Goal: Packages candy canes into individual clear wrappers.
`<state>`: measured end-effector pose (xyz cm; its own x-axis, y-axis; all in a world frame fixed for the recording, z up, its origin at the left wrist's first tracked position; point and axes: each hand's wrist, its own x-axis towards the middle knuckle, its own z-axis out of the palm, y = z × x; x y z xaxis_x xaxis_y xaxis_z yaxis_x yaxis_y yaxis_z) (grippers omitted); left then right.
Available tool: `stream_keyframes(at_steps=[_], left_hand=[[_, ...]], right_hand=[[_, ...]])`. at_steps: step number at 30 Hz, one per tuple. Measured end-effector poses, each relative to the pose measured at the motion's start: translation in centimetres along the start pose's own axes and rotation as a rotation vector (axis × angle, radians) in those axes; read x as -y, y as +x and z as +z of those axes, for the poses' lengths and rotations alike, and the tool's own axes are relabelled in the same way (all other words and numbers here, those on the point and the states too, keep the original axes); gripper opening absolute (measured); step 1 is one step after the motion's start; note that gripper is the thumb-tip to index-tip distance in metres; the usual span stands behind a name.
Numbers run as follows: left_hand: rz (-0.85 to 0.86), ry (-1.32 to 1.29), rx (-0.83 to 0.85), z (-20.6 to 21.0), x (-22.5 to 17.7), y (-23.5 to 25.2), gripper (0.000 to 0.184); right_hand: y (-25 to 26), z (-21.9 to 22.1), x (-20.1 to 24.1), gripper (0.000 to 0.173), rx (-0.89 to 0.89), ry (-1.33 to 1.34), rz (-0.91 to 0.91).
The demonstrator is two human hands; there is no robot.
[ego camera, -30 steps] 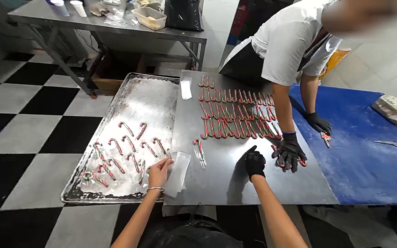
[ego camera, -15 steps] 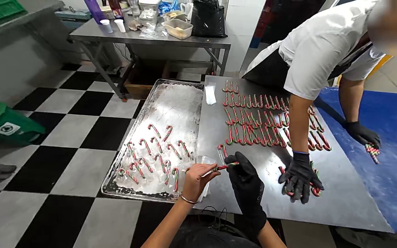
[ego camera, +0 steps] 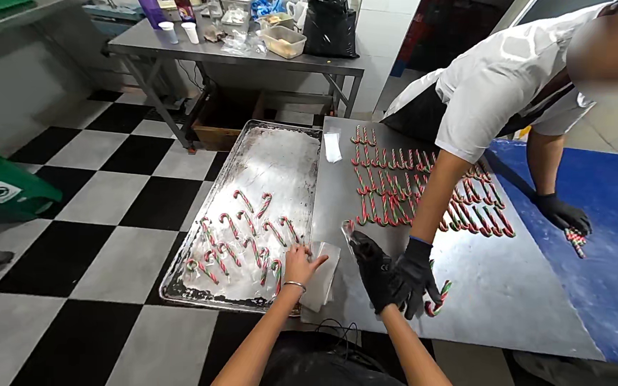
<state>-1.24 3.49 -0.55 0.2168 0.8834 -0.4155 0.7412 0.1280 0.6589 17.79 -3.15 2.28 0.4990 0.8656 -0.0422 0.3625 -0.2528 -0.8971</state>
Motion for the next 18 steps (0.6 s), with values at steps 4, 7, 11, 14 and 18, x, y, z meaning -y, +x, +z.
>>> stream_keyframes(at_steps=[4, 7, 11, 14, 18], left_hand=[[0.047, -0.012, 0.0, 1.2, 0.7, 0.9, 0.04], [0.036, -0.184, -0.027, 1.4, 1.4, 1.0, 0.031], [-0.012, -0.316, -0.027, 0.8, 1.6, 0.7, 0.029], [-0.032, -0.342, -0.066, 0.0, 1.0, 0.0, 0.033], [0.132, -0.488, -0.208, -0.4, 0.5, -1.1, 0.021]], right_hand=[[1.1, 1.6, -2.0, 0.041, 0.116, -0.249, -0.037], [-0.6, -0.8, -2.7, 0.059, 0.106, -0.533, -0.235], [-2.5, -4.5, -2.3, 0.068, 0.159, -0.894, 0.083], [-2.0, -2.4, -2.4, 0.062, 0.165, -1.056, 0.263], [-1.6, -2.8, 0.5, 0.049, 0.101, -0.831, 0.318]])
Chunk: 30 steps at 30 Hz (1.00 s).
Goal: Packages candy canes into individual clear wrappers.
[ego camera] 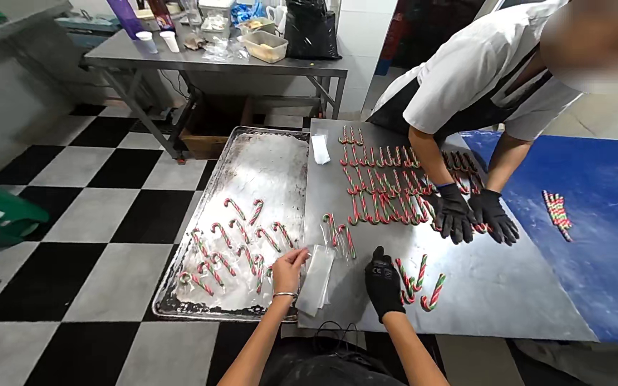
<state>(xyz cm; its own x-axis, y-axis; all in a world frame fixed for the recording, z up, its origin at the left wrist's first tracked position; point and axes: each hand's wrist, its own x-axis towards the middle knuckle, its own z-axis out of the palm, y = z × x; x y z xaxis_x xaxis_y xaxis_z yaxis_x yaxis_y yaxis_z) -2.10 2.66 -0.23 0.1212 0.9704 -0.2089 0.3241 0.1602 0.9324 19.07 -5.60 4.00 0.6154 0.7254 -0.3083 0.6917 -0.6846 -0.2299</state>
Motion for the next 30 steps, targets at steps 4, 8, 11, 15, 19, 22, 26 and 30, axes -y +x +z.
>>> stream_keyframes(at_steps=[4, 8, 11, 15, 19, 22, 26, 30], left_hand=[[0.205, 0.033, 0.078, -0.4, -1.9, -1.2, 0.023], [0.369, 0.069, 0.096, -0.4, -3.7, -2.5, 0.03], [0.485, 0.067, 0.102, -0.5, -4.9, -3.2, 0.03], [0.687, 0.073, 0.021, -0.1, -5.8, -3.9, 0.026], [0.689, 0.049, 0.077, 0.0, -5.6, -4.2, 0.027], [0.697, 0.043, 0.148, 0.4, -5.4, -4.3, 0.03], [0.732, 0.008, 0.171, 1.2, -6.4, -5.0, 0.026], [0.615, -0.093, 0.111, 2.6, -6.6, -5.6, 0.017]], right_hand=[[-2.1, -4.6, -0.1, 0.034, -0.088, 0.705, -0.24], [-5.2, -7.4, 2.2, 0.041, -0.273, 1.092, -0.516], [-5.9, -7.5, 3.2, 0.039, -0.422, 0.972, -0.621], [-5.7, -6.7, 3.6, 0.037, -0.423, 0.917, -0.63], [-5.4, -6.5, 2.9, 0.036, -0.41, 0.839, -0.616], [-5.5, -6.6, 2.3, 0.035, -0.42, 0.828, -0.612], [-5.3, -5.6, 1.6, 0.033, -0.397, 0.71, -0.715], [-6.1, -5.3, 0.1, 0.067, 0.112, 0.411, -0.678]])
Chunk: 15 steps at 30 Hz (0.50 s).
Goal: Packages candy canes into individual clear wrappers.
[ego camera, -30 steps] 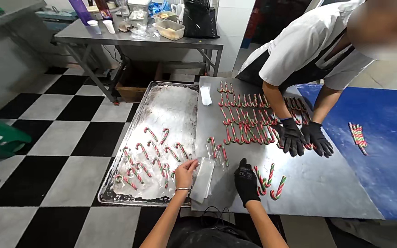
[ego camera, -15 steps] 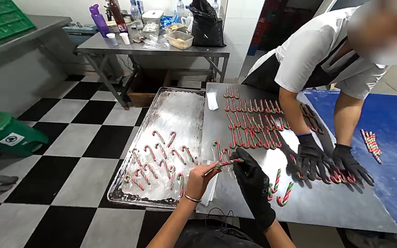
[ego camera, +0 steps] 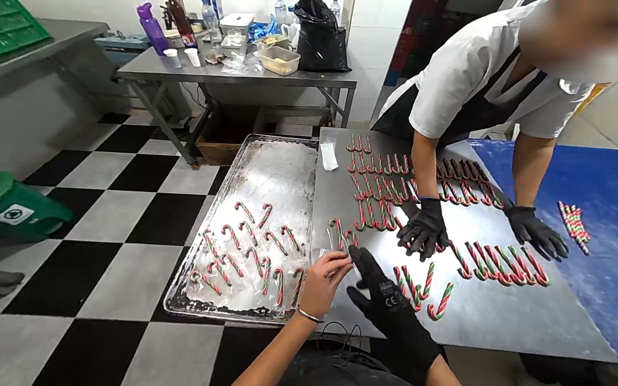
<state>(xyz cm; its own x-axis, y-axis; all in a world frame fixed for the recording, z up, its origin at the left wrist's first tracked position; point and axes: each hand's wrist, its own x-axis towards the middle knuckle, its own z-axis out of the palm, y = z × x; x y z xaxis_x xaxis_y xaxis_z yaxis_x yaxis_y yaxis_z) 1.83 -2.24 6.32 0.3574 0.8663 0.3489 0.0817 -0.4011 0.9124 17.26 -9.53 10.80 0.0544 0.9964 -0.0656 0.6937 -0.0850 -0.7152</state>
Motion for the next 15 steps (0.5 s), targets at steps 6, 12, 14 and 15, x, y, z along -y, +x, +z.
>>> stream_keyframes(at_steps=[6, 12, 14, 15], left_hand=[[-0.332, -0.046, 0.126, -0.7, 1.0, 0.8, 0.033], [-0.752, 0.593, 0.311, -2.5, 8.4, 2.0, 0.064], [-0.714, 0.613, 0.32, -2.1, 9.4, 1.8, 0.049], [-0.691, 0.601, 0.319, -1.9, 9.8, 1.6, 0.043]], right_hand=[[2.1, -0.1, -2.1, 0.029, -0.047, 0.299, 0.144], [8.4, 3.4, -5.3, 0.026, -0.392, 0.171, 0.204], [9.5, 5.3, -7.1, 0.029, -0.348, 0.128, 0.23], [9.3, 5.8, -8.1, 0.033, -0.299, 0.072, 0.228]])
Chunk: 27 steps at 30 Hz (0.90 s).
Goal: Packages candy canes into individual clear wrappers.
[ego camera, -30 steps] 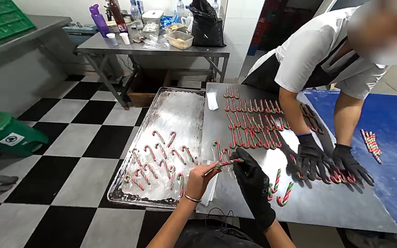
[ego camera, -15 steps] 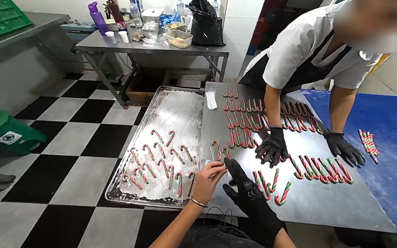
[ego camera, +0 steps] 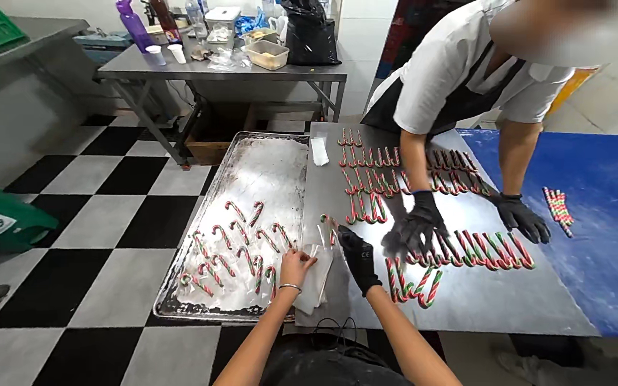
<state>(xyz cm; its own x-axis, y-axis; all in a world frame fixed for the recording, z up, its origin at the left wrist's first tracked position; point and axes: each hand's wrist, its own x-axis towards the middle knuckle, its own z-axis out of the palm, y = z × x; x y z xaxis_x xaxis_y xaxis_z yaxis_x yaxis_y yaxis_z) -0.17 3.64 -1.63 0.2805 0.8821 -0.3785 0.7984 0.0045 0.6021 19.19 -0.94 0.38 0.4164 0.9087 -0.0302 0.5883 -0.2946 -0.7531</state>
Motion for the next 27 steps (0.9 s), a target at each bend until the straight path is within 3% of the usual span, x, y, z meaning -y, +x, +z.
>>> stream_keyframes(at_steps=[2, 4, 6, 9, 13, 16, 21, 24, 27], left_hand=[[0.043, -0.044, -0.015, 0.6, 0.6, 0.1, 0.035], [0.069, -0.16, -0.031, 0.6, 1.4, 0.1, 0.033], [0.052, -0.286, -0.041, 0.4, 1.7, -0.3, 0.033], [0.0, -0.341, -0.093, 0.0, 1.5, -1.2, 0.029], [-0.02, -0.341, -0.126, -0.7, 0.7, -1.9, 0.031], [0.068, -0.436, -0.146, -1.1, 0.4, -2.2, 0.028], [0.321, -0.529, -0.287, -1.7, -1.0, -4.3, 0.019], [0.517, -0.437, -0.369, -1.9, -2.0, -5.6, 0.026], [0.691, -0.379, -0.457, -2.2, -3.4, -6.6, 0.027]], right_hand=[[-1.0, -0.7, -1.6, 0.049, 0.037, -0.162, -0.086], [-3.2, -2.8, -2.5, 0.064, -0.061, -0.321, -0.107], [-5.2, -5.6, -3.5, 0.063, -0.095, -0.467, 0.066], [-5.9, -6.8, -3.6, 0.059, 0.116, -0.645, 0.372], [-5.4, -3.9, -1.5, 0.055, 0.139, -0.751, 0.426], [-5.4, -5.2, 0.0, 0.051, 0.083, -0.528, 0.366], [-7.4, -8.5, 4.4, 0.041, -0.178, 0.312, 0.0], [-8.1, -9.0, 8.3, 0.046, -0.331, 0.412, -0.21], [-8.6, -7.8, 9.5, 0.048, -0.337, 0.35, -0.364]])
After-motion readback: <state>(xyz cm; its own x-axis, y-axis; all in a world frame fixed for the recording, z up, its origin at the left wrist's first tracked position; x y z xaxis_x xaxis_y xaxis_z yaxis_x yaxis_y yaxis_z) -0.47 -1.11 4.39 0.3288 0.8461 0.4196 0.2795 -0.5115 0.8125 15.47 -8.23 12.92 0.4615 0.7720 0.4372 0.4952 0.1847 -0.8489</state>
